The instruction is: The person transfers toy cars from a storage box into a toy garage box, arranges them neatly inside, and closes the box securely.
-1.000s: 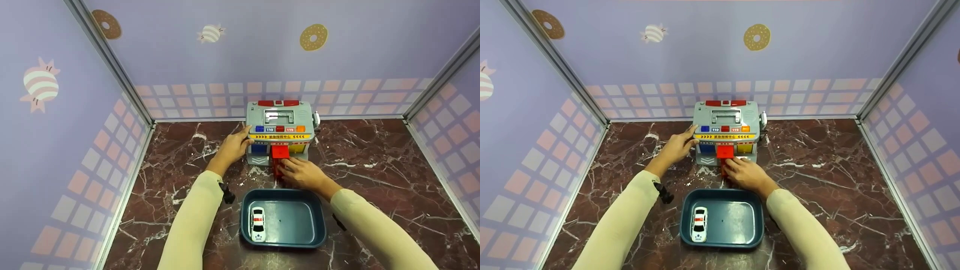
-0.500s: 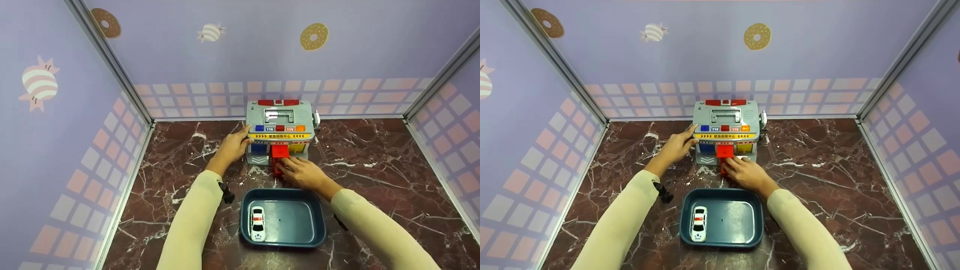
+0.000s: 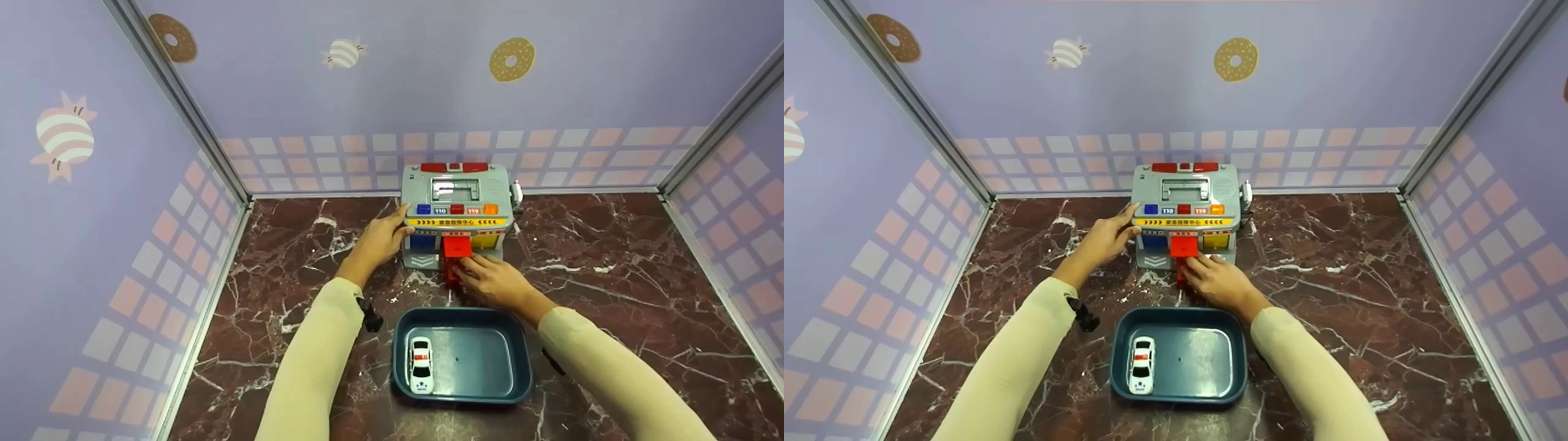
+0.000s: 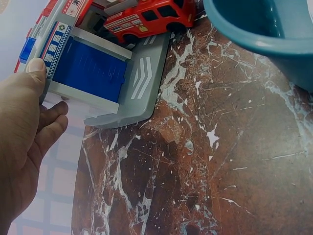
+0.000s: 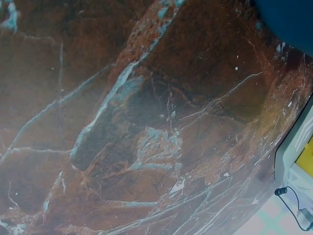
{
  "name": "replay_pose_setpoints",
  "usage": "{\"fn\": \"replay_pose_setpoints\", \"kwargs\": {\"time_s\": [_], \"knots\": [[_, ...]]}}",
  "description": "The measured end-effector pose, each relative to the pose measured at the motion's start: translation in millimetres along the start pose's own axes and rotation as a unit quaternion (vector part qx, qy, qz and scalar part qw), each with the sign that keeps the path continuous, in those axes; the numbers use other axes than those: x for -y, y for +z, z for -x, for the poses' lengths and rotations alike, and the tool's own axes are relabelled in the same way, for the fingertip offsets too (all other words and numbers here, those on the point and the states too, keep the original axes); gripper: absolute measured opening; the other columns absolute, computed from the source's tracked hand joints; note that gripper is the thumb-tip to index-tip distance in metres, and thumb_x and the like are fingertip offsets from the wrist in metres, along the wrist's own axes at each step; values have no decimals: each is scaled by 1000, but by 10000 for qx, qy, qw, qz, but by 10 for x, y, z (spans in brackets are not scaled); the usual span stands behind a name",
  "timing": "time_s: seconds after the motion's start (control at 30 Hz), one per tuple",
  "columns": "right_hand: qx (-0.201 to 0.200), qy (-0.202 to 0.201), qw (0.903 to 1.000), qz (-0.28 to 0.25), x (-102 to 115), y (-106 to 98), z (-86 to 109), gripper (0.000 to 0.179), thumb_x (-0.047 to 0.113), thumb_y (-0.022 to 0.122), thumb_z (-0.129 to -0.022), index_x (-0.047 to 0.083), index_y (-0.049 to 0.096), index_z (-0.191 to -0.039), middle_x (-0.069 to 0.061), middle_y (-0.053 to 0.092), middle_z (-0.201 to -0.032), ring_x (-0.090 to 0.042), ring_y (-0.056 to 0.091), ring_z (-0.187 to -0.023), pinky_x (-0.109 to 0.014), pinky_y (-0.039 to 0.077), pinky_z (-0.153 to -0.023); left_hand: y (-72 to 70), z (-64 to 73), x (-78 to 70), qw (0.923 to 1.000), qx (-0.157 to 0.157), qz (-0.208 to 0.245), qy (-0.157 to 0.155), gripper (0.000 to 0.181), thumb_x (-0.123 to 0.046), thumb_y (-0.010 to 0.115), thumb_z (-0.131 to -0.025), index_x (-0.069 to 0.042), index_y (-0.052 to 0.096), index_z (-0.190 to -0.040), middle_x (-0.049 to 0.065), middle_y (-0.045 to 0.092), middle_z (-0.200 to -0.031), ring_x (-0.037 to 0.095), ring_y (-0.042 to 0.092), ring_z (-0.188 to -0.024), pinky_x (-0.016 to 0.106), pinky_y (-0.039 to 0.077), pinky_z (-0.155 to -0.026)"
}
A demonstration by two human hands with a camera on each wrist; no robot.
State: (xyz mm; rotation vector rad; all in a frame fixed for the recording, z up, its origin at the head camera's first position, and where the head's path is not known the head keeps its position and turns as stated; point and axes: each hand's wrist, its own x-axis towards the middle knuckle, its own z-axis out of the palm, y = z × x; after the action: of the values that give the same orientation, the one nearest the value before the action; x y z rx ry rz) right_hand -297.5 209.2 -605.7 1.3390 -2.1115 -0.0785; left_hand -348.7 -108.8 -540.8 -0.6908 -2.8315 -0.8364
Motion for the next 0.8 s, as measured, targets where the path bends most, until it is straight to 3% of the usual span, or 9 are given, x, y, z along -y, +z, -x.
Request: {"fn": "replay_pose_setpoints", "kwargs": {"time_s": [0.17, 0.4, 0.8], "knots": [[47, 9, 10000, 76, 2, 15, -6, 51, 22, 92, -83, 10, 80, -132, -13, 73, -131, -36, 74, -117, -43, 67, -95, 9, 8, 2, 10000, -53, 13, 56, 66, -39, 61, -112, -9, 47, -168, 18, 61, -160, 45, 68, -137, 54, 51, -124], [209, 56, 9997, 114, -1, 46, 16, 43, 18, 78, -93, 6, 77, -135, -14, 73, -130, -37, 73, -120, -44, 67, -97, 8, 0, 6, 9999, -114, 8, 85, 66, -40, 61, -112, -9, 47, -168, 17, 61, -161, 45, 72, -130, 54, 52, -123], [185, -1, 9998, -81, -11, 79, 65, 53, 30, 89, -92, 3, 76, -136, -15, 74, -131, -40, 74, -119, -49, 68, -96, 16, -2, 17, 10000, -74, -27, 51, 67, -41, 60, -112, -9, 46, -169, 17, 57, -163, 46, 68, -136, 54, 51, -124]]}}
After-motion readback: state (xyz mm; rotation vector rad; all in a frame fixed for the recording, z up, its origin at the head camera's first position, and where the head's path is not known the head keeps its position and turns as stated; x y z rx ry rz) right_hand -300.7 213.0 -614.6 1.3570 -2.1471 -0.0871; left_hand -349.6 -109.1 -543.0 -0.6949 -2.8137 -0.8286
